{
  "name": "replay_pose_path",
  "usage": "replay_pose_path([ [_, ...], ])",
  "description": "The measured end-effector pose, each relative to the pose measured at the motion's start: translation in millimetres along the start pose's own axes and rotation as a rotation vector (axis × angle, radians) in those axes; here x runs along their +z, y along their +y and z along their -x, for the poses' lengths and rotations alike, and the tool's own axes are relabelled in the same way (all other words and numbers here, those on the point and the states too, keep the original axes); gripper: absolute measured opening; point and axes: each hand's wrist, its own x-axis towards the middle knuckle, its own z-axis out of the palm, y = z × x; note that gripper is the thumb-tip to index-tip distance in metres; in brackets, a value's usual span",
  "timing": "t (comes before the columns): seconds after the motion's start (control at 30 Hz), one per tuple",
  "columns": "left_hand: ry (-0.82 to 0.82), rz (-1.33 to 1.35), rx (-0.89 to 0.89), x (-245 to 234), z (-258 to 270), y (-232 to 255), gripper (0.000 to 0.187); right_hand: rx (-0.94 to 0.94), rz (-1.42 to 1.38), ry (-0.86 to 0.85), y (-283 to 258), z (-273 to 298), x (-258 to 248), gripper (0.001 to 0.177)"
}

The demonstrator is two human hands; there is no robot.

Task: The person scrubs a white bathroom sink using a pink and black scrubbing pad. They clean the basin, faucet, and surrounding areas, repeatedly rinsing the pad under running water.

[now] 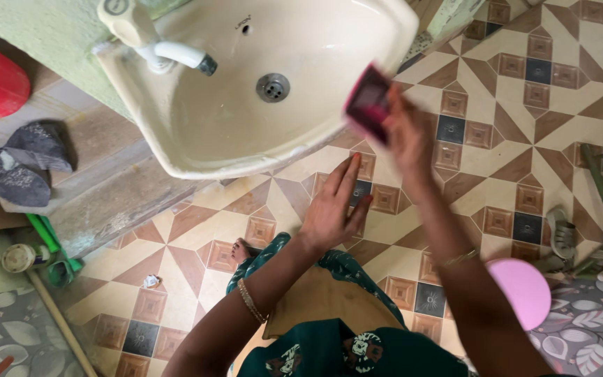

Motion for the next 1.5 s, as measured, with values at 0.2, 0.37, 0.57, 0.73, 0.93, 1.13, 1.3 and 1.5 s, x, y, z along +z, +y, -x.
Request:
replay_pose_path([
  [0.2, 0.199, -0.133, 0.072, -35, -2, 1, 0.081, -0.145, 0.329, -0.431, -65, -87, -41, 0.047],
  [0.37, 0.499, -0.228, 0.109, -71, -8, -12, 0.07, -0.128, 0.414, -0.974, -177, -96, 20, 0.032],
  [0.57, 0.698, -0.19, 0.07, -117, 4, -1, 0.058, 0.185, 0.426, -1.039, -133, -154, 3, 0.051],
  [0.73, 0.715, -0.214, -0.026, -136, 17, -1, 0.031, 0.126, 0.552, -0.944, -98, -164, -8, 0.045],
  [0.93, 0.644, -0.273, 0.017, -137, 7, 4, 0.026, -0.231, 0.061, -0.794, -177, -107, 100, 0.039],
  [1.13, 0.612, -0.319, -0.021, -146, 7, -5, 0.029, -0.009, 0.299, -0.956, -110, -130, 41, 0.037],
  [1.3, 0.591, -0.279, -0.087, -135, 8, -18, 0.028, 0.085, 0.142, -0.268, -14, -112, -29, 0.037],
  [1.5, 0.244, -0.073, -0.188, -83, -12, -14, 0.032, 0.223, -0.327, 0.082, -28, 7, 38, 0.046],
])
